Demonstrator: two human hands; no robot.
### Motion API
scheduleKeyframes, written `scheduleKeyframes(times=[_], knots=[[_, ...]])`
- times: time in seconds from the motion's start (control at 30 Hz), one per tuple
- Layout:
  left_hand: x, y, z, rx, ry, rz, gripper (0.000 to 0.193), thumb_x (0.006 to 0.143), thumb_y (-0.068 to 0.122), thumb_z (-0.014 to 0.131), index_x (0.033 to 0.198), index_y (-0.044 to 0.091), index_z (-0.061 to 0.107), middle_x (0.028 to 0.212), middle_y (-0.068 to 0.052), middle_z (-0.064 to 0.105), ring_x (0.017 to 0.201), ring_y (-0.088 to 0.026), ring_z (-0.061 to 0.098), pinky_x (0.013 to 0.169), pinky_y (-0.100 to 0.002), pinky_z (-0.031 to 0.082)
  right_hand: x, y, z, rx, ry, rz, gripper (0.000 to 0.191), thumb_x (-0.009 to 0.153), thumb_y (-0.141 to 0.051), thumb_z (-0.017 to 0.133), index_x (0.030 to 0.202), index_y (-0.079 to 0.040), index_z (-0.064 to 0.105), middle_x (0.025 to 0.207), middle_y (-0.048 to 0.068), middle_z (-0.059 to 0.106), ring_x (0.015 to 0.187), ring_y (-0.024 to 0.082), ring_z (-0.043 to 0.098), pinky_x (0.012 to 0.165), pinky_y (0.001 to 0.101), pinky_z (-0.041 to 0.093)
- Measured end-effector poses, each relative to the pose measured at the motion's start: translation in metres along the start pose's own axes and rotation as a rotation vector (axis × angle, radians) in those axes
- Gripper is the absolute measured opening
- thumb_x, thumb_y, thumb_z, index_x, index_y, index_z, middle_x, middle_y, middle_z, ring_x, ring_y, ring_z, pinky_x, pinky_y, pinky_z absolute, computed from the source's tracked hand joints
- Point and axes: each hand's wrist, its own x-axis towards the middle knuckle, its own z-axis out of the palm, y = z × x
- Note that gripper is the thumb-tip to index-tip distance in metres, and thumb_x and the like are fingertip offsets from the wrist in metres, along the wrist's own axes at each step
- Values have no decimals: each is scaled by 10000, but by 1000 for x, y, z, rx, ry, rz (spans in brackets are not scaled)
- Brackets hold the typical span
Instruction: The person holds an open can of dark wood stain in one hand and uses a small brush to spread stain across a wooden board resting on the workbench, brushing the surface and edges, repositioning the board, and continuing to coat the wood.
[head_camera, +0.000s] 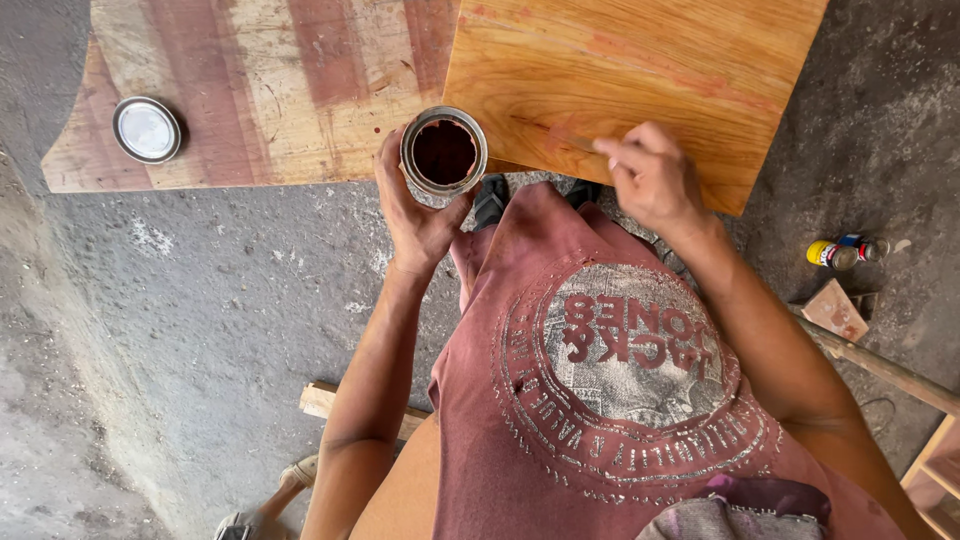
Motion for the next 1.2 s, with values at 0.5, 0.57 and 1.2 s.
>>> scheduleKeyframes(times=[0.5,0.57,1.2], knots=[[4,4,-4,-1,-7,-28,968,713,132,978,1484,38,400,1450,-189,508,1367,-366,547,1158,-460,469,-4,17,-3,22,26,81,278,984,10,664,1227,-67,775,980,134,626,896,281,629,782,386,520],[4,4,-4,-4,-5,-22,964,710,126,974,1483,38,403,1451,-191,510,1367,-369,548,1158,-460,469,4,15,-1,-36,59,74,273,999,7,673,1239,-69,779,981,137,624,900,288,627,796,393,524],[-5,-4,-9,-7,41,-31,968,726,140,978,1497,43,400,1429,-170,542,1354,-351,562,1157,-451,474,56,25,6,-62,90,46,260,1022,4,712,1259,-71,788,1030,144,632,934,285,614,815,395,515]])
